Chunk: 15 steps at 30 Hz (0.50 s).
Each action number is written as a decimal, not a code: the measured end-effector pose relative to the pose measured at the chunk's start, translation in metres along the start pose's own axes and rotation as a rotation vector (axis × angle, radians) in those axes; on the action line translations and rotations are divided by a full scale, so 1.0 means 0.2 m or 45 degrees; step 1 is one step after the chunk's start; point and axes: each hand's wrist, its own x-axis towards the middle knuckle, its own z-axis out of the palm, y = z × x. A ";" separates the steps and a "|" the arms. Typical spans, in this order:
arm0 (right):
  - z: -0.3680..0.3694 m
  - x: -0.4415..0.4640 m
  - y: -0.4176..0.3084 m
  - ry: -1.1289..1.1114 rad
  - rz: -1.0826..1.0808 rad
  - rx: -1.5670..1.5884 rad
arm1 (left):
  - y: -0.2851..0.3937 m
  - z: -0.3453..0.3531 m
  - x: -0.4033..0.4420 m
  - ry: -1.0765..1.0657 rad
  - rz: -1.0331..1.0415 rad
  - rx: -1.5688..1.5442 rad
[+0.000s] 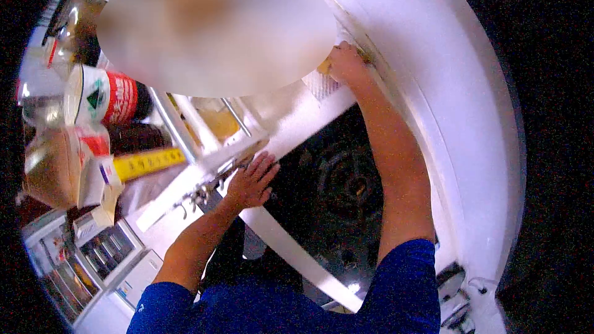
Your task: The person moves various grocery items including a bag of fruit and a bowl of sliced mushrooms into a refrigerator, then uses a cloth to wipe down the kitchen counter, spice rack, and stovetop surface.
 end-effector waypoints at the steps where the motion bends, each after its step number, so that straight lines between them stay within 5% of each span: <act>1: -0.06 -0.02 -0.05 -0.187 -0.022 -0.020 | 0.01 -0.01 -0.01 0.045 0.016 0.019; 2: -0.11 -0.06 -0.11 -0.373 -0.040 -0.035 | 0.02 -0.01 -0.03 0.090 0.035 0.038; 4: -0.19 -0.15 -0.31 -0.130 0.348 0.388 | 0.02 -0.05 -0.10 -0.006 0.001 -0.096; 10: -0.49 -0.87 -1.21 0.565 0.776 1.223 | -0.09 -0.08 -0.54 0.215 0.096 -0.228; 15: -0.41 -1.39 -1.73 0.629 1.034 1.535 | -0.08 -0.21 -0.83 0.207 0.014 0.210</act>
